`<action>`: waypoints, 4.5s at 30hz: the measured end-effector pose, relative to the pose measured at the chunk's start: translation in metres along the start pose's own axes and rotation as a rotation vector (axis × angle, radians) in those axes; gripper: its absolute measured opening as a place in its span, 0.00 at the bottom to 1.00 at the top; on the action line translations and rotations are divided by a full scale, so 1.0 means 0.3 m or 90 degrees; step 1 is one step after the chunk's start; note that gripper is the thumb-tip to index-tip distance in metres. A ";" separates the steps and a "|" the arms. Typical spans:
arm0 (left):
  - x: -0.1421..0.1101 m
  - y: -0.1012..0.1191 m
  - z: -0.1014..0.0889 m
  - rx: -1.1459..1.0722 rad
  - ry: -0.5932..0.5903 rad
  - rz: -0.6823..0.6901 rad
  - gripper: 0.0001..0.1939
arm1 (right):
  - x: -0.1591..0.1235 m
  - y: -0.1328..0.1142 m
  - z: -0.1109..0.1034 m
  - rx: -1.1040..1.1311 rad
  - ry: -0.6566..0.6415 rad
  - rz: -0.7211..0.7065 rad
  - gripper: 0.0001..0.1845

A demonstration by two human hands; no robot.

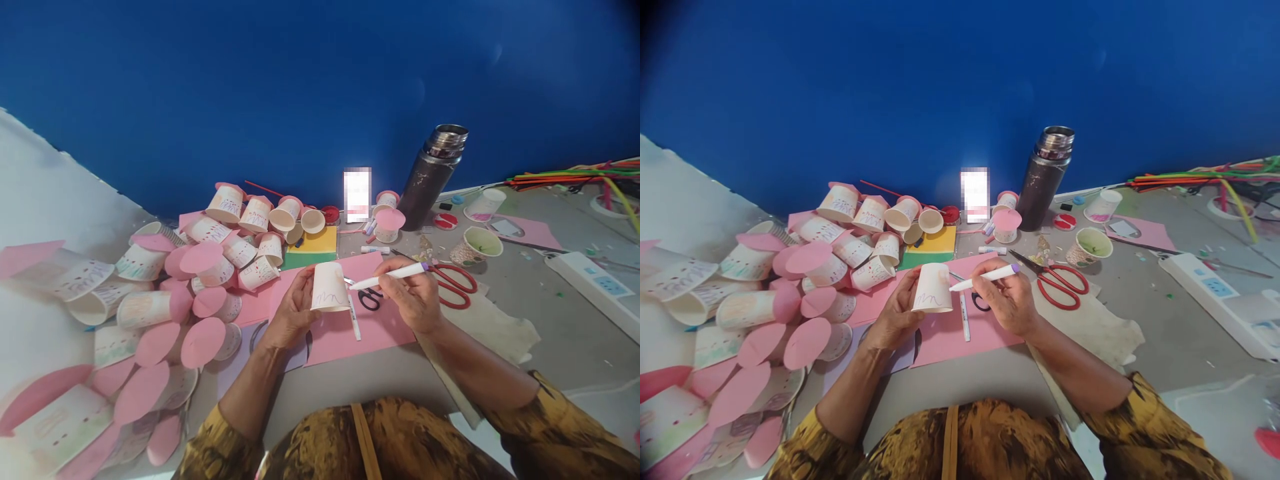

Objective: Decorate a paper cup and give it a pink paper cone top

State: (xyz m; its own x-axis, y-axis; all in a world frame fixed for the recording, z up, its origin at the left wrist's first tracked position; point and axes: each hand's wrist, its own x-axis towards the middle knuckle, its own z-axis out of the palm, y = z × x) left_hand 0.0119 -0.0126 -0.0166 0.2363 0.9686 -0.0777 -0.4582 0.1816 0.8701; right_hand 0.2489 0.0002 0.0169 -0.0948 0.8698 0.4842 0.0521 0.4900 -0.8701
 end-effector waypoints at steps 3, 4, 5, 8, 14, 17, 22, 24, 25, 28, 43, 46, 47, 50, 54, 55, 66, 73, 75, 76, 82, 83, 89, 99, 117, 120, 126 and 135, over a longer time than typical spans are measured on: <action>0.001 -0.006 0.002 -0.002 0.001 -0.007 0.45 | -0.002 -0.012 0.004 0.018 -0.023 0.001 0.08; 0.001 -0.008 0.002 0.000 0.002 -0.005 0.45 | -0.003 -0.015 0.006 0.025 -0.029 0.004 0.09; 0.002 -0.010 0.002 0.003 0.003 -0.003 0.44 | -0.004 -0.017 0.007 0.030 -0.036 0.006 0.09; 0.002 -0.018 -0.004 0.009 0.001 -0.002 0.44 | -0.007 -0.014 0.009 0.032 -0.037 0.007 0.09; 0.005 -0.034 -0.020 0.024 -0.002 0.002 0.46 | -0.014 -0.001 0.014 0.039 -0.045 0.013 0.08; 0.007 -0.036 -0.021 0.026 -0.002 0.007 0.45 | -0.014 -0.005 0.015 0.038 -0.052 0.014 0.08; 0.005 -0.033 -0.016 0.007 0.003 -0.002 0.46 | -0.009 -0.010 0.012 0.088 -0.093 0.048 0.09; 0.003 -0.027 -0.011 -0.003 0.003 -0.007 0.46 | -0.009 -0.007 0.012 0.108 -0.067 0.057 0.09; 0.002 -0.022 -0.007 -0.009 0.002 -0.008 0.46 | -0.009 -0.005 0.013 0.115 -0.046 0.058 0.09; -0.001 -0.008 0.003 -0.030 -0.008 -0.022 0.45 | -0.010 0.002 0.017 0.125 -0.001 0.068 0.08; -0.019 -0.010 0.049 -0.026 -0.074 -0.034 0.45 | -0.010 0.040 0.035 -0.111 -0.159 0.099 0.48; -0.009 0.002 0.020 0.034 -0.109 0.042 0.47 | -0.003 0.046 0.027 -0.165 -0.180 0.037 0.47; -0.007 0.007 0.010 0.052 -0.123 0.064 0.48 | -0.001 0.048 0.025 -0.183 -0.193 0.018 0.47; -0.008 0.026 -0.010 0.130 -0.157 0.068 0.46 | 0.001 0.054 0.025 -0.205 -0.238 -0.016 0.46; -0.015 0.037 -0.010 0.180 -0.161 0.029 0.42 | 0.000 0.054 0.016 -0.170 -0.206 -0.001 0.41; -0.015 0.037 -0.009 0.175 -0.155 0.028 0.42 | 0.000 0.051 0.010 -0.148 -0.177 0.002 0.39; 0.000 0.025 -0.017 0.260 -0.061 0.099 0.38 | 0.000 -0.010 0.006 -0.050 -0.123 -0.131 0.05; -0.005 0.022 -0.013 0.290 -0.059 0.100 0.36 | 0.005 0.001 0.021 -0.109 -0.193 -0.171 0.06; -0.003 0.020 -0.013 0.270 -0.062 0.096 0.36 | 0.006 0.005 0.021 -0.113 -0.198 -0.173 0.06; -0.002 0.019 -0.012 0.260 -0.063 0.094 0.37 | 0.006 0.006 0.020 -0.119 -0.192 -0.168 0.06; 0.004 0.003 -0.023 0.217 -0.078 0.086 0.39 | 0.004 0.005 0.011 -0.084 -0.209 -0.095 0.09; 0.004 0.000 -0.025 0.210 -0.079 0.085 0.39 | 0.003 0.005 0.009 -0.072 -0.216 -0.082 0.10; 0.007 -0.003 -0.017 0.153 -0.093 0.075 0.39 | 0.000 0.008 -0.002 -0.046 -0.196 -0.015 0.10; 0.009 -0.008 -0.017 0.120 -0.091 0.055 0.38 | 0.007 -0.002 -0.013 -0.016 -0.191 0.023 0.11; 0.015 -0.016 -0.021 0.140 -0.083 0.085 0.39 | 0.010 0.016 -0.012 0.041 -0.018 0.040 0.11; 0.015 -0.020 -0.023 0.178 -0.093 0.100 0.38 | 0.018 0.039 -0.009 0.032 0.063 0.057 0.11; -0.004 -0.015 -0.014 0.333 -0.095 0.151 0.39 | 0.033 0.078 -0.022 -0.031 -0.156 0.103 0.36; -0.048 0.005 0.030 0.563 -0.048 0.201 0.52 | 0.020 0.080 -0.017 -0.154 -0.329 0.007 0.44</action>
State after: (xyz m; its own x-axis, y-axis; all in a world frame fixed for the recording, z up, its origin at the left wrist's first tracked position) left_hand 0.0155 -0.0278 -0.0099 0.2818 0.9315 0.2301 0.2994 -0.3132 0.9012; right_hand 0.2546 0.0176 -0.0007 -0.5640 0.7637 0.3142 0.2767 0.5332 -0.7994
